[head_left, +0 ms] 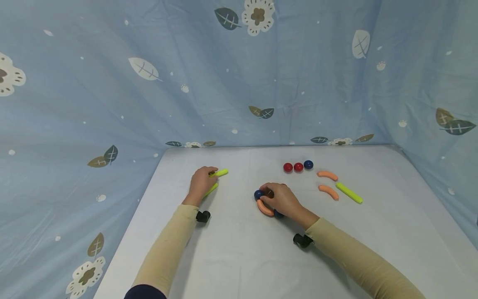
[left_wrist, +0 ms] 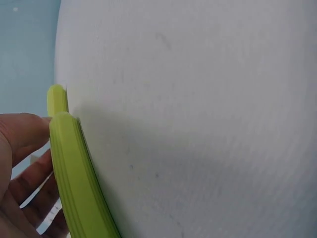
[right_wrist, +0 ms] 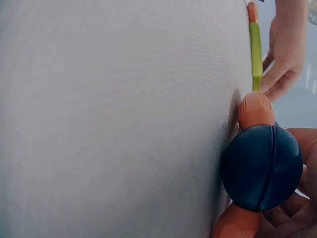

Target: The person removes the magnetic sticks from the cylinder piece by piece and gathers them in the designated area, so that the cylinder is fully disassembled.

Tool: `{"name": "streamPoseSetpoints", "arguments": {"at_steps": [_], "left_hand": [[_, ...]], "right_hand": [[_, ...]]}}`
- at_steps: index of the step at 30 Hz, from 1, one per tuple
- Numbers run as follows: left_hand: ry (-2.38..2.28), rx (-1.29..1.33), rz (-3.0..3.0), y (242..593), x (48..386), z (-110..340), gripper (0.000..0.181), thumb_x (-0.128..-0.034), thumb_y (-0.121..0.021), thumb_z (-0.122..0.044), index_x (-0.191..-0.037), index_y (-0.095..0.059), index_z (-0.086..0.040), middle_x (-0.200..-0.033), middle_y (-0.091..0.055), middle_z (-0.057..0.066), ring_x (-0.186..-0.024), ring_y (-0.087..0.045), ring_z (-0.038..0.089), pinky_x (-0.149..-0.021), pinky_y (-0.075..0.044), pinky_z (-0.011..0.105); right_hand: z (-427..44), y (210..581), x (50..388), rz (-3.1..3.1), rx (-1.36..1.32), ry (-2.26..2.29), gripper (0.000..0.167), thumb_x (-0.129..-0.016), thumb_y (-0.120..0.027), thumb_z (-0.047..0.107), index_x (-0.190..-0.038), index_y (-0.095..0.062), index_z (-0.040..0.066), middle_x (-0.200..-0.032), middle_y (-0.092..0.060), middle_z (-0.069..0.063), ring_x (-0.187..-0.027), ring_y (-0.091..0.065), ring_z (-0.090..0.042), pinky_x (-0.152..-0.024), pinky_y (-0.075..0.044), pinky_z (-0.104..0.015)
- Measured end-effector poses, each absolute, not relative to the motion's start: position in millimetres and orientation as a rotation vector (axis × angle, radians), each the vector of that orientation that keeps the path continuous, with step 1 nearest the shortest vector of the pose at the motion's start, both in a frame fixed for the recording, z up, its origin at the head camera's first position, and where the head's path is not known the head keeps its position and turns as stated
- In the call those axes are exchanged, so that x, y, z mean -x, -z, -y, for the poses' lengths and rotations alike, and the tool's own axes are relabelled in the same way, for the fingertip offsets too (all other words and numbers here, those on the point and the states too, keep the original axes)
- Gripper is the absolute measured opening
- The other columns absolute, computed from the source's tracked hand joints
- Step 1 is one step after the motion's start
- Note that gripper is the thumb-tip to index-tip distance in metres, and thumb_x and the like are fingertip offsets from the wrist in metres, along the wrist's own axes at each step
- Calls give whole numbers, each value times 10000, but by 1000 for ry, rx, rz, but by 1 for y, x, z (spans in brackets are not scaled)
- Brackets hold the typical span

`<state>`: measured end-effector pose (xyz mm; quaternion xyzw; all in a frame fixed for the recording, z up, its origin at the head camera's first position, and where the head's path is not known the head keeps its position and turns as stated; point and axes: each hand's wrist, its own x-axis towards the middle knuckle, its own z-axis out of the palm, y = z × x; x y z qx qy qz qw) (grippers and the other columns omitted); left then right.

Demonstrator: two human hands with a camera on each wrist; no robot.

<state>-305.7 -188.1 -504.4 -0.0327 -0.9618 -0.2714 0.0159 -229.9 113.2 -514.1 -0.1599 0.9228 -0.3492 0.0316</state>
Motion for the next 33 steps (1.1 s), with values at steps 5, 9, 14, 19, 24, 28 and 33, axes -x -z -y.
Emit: {"name": "streamPoseSetpoints", "arguments": {"at_steps": [5, 9, 14, 19, 24, 28, 33], "left_hand": [[837, 140, 2920, 503, 300, 183, 327, -956, -712, -143, -1280, -714, -98, -1235, -696, 122, -1192, -603, 338, -1012, -481, 491], [871, 179, 2864, 501, 294, 177, 310, -947, -724, -140, -1254, -727, -104, -1236, -693, 119, -1184, -595, 342, -1010, -476, 487], [929, 243, 2827, 498, 285, 167, 293, -949, -719, -134, -1239, -733, -99, -1226, -698, 105, -1168, -601, 323, -1004, -480, 460], [905, 334, 2804, 497, 274, 154, 262, -952, -725, -149, -1207, -747, -93, -1175, -720, 78, -1136, -619, 311, -997, -486, 451], [890, 414, 2788, 499, 264, 142, 252, -942, -733, -142, -1187, -755, -89, -1160, -723, 77, -1129, -628, 304, -986, -498, 455], [882, 452, 2795, 500, 258, 134, 250, -939, -738, -152, -1184, -755, -107, -1155, -726, 60, -1143, -634, 272, -995, -500, 426], [872, 488, 2816, 501, 249, 127, 251, -939, -742, -175, -1185, -753, -122, -1146, -730, 41, -1134, -647, 245, -989, -508, 410]], "right_hand": [[-113, 515, 230, -2840, 485, 1078, 282, -915, -780, 212, -1178, -727, 128, -1022, -728, 32, -884, -657, -82, -780, -577, -288], [-113, 515, 230, -2836, 485, 1085, 285, -915, -781, 215, -1182, -727, 130, -1026, -729, 31, -889, -659, -86, -785, -578, -289], [-114, 515, 229, -2819, 476, 1101, 299, -920, -775, 198, -1207, -724, 129, -1064, -733, 26, -913, -668, -93, -799, -581, -293], [-116, 512, 227, -2795, 479, 1120, 323, -925, -765, 165, -1241, -717, 118, -1127, -731, 4, -950, -673, -116, -828, -582, -317], [-117, 510, 224, -2782, 483, 1100, 356, -936, -754, 169, -1281, -697, 106, -1181, -721, -15, -987, -678, -137, -852, -581, -335], [-120, 509, 222, -2786, 486, 1098, 354, -942, -747, 172, -1287, -693, 112, -1175, -720, -11, -975, -680, -140, -840, -582, -339], [-125, 511, 219, -2811, 512, 1107, 352, -939, -745, 147, -1286, -691, 146, -1126, -720, 12, -941, -671, -126, -820, -577, -333]]}}
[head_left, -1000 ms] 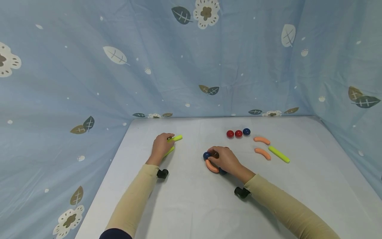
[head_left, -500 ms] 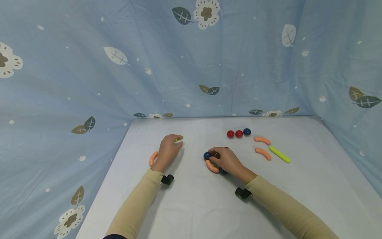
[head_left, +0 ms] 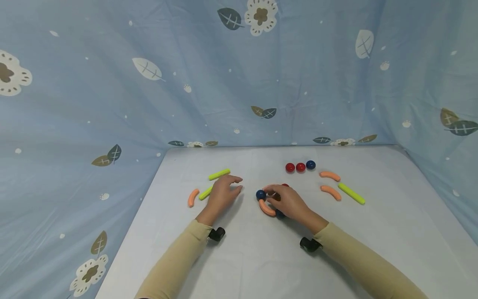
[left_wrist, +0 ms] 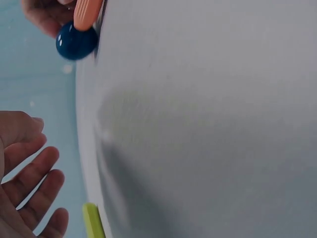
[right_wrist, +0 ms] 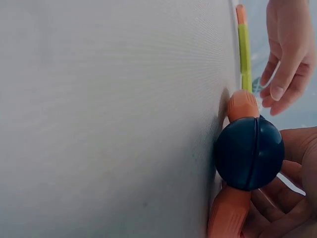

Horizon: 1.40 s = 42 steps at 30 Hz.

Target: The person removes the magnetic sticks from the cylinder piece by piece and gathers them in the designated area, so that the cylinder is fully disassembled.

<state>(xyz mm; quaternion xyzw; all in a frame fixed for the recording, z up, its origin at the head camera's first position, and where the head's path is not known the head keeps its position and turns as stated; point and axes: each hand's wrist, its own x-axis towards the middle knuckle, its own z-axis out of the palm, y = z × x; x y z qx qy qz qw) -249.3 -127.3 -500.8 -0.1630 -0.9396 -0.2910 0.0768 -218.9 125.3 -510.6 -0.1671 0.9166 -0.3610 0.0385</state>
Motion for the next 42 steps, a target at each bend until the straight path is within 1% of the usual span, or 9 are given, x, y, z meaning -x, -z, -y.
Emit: {"name": "streamPoseSetpoints", "arguments": {"at_steps": [3, 8, 15, 20, 25, 30, 33, 38, 42], "left_hand": [[879, 520, 2824, 503, 244, 124, 254, -944, -739, -192, -1189, -750, -124, -1146, -727, 35, -1112, -650, 236, -965, -519, 405], [919, 562, 2821, 506, 236, 118, 262, -940, -744, -208, -1186, -748, -119, -1139, -728, 26, -1094, -651, 229, -950, -525, 408], [983, 612, 2853, 508, 224, 109, 307, -939, -746, -241, -1214, -736, -106, -1186, -715, 32, -1144, -638, 240, -976, -517, 426], [993, 627, 2892, 508, 217, 102, 425, -922, -766, -308, -1289, -694, -107, -1266, -679, 46, -1196, -616, 238, -1007, -504, 427], [992, 648, 2931, 510, 213, 94, 561, -909, -772, -369, -1380, -619, -105, -1354, -626, 65, -1271, -573, 238, -1064, -470, 425], [986, 695, 2958, 511, 212, 85, 630, -889, -794, -386, -1405, -583, -92, -1395, -587, 77, -1311, -542, 239, -1091, -451, 416], [978, 719, 2966, 512, 212, 79, 663, -870, -815, -402, -1405, -577, -91, -1395, -573, 82, -1293, -545, 231, -1070, -471, 407], [928, 725, 2986, 515, 212, 72, 765, -831, -827, -482, -1424, -559, -79, -1404, -551, 96, -1270, -547, 223, -1043, -494, 391], [894, 708, 2989, 516, 213, 67, 768, -818, -827, -508, -1402, -570, -81, -1388, -557, 100, -1246, -559, 230, -1034, -497, 390]], "right_hand": [[-130, 511, 215, -2821, 548, 1132, 364, -932, -748, 127, -1290, -685, 152, -1104, -720, 2, -928, -675, -129, -811, -581, -332], [-137, 509, 207, -2837, 608, 1165, 324, -920, -754, 99, -1239, -697, 98, -1082, -719, -42, -902, -696, -153, -784, -594, -336], [-146, 501, 195, -2901, 591, 1082, 284, -925, -757, 144, -1202, -722, 97, -1072, -711, -27, -898, -671, -154, -760, -586, -333], [-151, 499, 186, -2986, 569, 989, 294, -904, -787, 197, -1188, -738, 135, -1041, -684, -4, -871, -614, -147, -737, -563, -317], [-155, 498, 179, -2966, 529, 982, 302, -894, -798, 186, -1184, -739, 124, -982, -636, 16, -805, -567, -118, -679, -528, -267], [-159, 500, 174, -2933, 467, 963, 331, -889, -806, 209, -1203, -728, 141, -984, -616, 29, -804, -561, -101, -639, -514, -219], [-160, 503, 172, -2910, 456, 962, 353, -882, -815, 225, -1215, -723, 152, -1001, -621, 27, -830, -571, -108, -652, -527, -215], [-162, 508, 170, -2910, 492, 948, 352, -870, -828, 234, -1200, -729, 163, -1035, -622, 30, -875, -581, -109, -739, -555, -249], [-162, 510, 169, -2926, 525, 940, 349, -857, -839, 231, -1183, -733, 166, -1014, -621, 40, -863, -573, -111, -747, -553, -272]]}}
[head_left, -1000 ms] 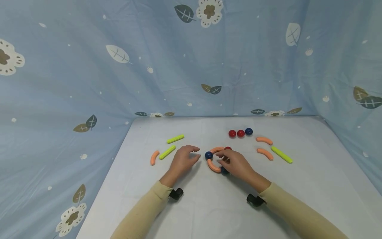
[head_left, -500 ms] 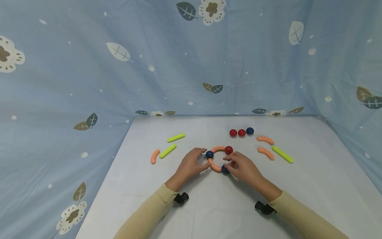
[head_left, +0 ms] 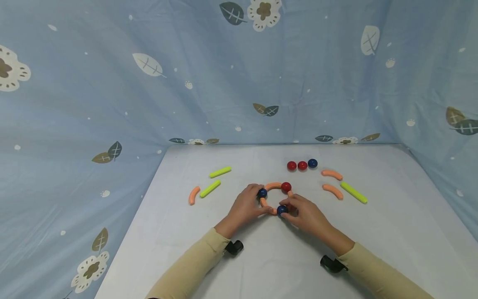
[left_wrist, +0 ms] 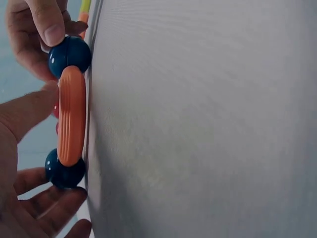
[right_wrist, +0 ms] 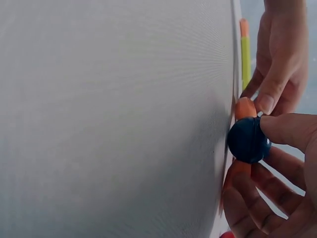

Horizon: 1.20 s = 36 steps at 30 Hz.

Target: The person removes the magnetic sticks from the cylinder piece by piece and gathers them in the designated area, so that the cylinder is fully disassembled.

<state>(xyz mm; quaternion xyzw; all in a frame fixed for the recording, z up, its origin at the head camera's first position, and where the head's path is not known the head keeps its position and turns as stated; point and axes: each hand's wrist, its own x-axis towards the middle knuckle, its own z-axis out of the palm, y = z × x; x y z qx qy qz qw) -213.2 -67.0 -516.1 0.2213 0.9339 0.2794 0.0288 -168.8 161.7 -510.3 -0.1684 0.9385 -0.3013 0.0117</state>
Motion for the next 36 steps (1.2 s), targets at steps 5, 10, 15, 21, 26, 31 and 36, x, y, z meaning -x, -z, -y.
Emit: {"name": "streamPoseSetpoints", "arguments": {"at_steps": [5, 10, 15, 21, 26, 31, 36], "left_hand": [[-834, -668, -2909, 516, 213, 65, 772, -801, -842, -496, -1390, -573, -76, -1360, -576, 102, -1224, -569, 243, -1031, -493, 398], [-811, -668, -2926, 515, 213, 63, 770, -789, -854, -480, -1380, -576, -70, -1339, -588, 105, -1210, -576, 244, -1026, -496, 392], [-787, -653, -2949, 515, 212, 61, 799, -788, -861, -475, -1401, -562, -58, -1362, -580, 116, -1236, -574, 262, -1040, -489, 406], [-780, -634, -2949, 517, 213, 61, 782, -785, -855, -495, -1385, -576, -77, -1367, -580, 98, -1236, -571, 246, -1040, -488, 389], [-783, -639, -2951, 518, 213, 60, 740, -781, -852, -505, -1342, -602, -93, -1320, -600, 91, -1174, -589, 234, -993, -512, 379], [-760, -628, -2964, 517, 212, 58, 772, -782, -853, -504, -1372, -587, -84, -1336, -597, 92, -1191, -589, 239, -1006, -507, 381], [-734, -609, -2980, 517, 211, 57, 800, -785, -855, -502, -1395, -570, -71, -1363, -589, 95, -1222, -584, 246, -1038, -493, 395]], "right_hand": [[-161, 512, 169, -2939, 556, 914, 362, -846, -849, 235, -1182, -730, 167, -996, -628, 51, -855, -574, -111, -741, -547, -276], [-161, 511, 170, -2949, 565, 895, 348, -848, -848, 237, -1168, -731, 168, -970, -624, 59, -848, -573, -116, -734, -542, -278], [-162, 510, 170, -2957, 590, 895, 332, -849, -845, 226, -1154, -731, 160, -973, -628, 56, -838, -565, -102, -728, -542, -280], [-163, 510, 168, -2961, 609, 900, 325, -851, -841, 215, -1150, -732, 154, -1002, -641, 49, -844, -572, -90, -741, -552, -288], [-164, 510, 168, -2959, 619, 906, 325, -852, -838, 207, -1152, -730, 149, -1025, -651, 35, -859, -585, -104, -764, -563, -306], [-166, 510, 167, -2959, 626, 905, 332, -850, -839, 198, -1159, -730, 147, -1045, -657, 26, -875, -600, -113, -786, -574, -325], [-167, 510, 167, -2958, 627, 899, 341, -847, -841, 191, -1167, -730, 150, -1070, -666, 16, -896, -615, -112, -813, -582, -341]]}}
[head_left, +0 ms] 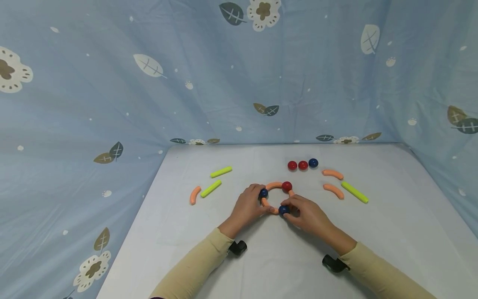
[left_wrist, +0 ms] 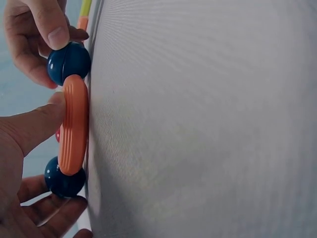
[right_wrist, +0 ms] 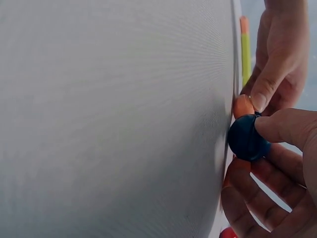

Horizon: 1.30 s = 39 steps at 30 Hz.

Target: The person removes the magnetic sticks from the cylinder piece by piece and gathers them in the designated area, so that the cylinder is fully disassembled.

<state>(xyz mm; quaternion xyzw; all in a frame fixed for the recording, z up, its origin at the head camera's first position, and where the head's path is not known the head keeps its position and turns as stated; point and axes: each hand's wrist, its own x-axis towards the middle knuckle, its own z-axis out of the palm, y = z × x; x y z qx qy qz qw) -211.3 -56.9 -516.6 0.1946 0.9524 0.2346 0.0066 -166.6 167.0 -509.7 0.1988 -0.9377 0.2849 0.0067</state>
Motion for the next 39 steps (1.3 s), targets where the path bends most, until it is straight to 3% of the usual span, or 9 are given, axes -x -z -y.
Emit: {"name": "streamPoseSetpoints", "arguments": {"at_steps": [28, 39], "left_hand": [[-792, -601, -2980, 515, 207, 64, 831, -782, -813, -586, -1400, -581, -81, -1341, -596, 108, -1205, -585, 261, -1002, -513, 412], [-808, -575, -2992, 517, 204, 72, 687, -845, -830, -438, -1390, -596, -92, -1317, -601, 114, -1186, -591, 256, -995, -513, 417]], "right_hand": [[-178, 510, 190, 2955, -536, -1010, 357, -884, -791, 94, -1224, -685, 113, -1180, -634, -39, -997, -649, -170, -906, -576, -395], [-176, 511, 205, 2929, -565, -1021, 367, -886, -774, 46, -1237, -690, 112, -1201, -635, -54, -1023, -663, -192, -897, -578, -397]]}}
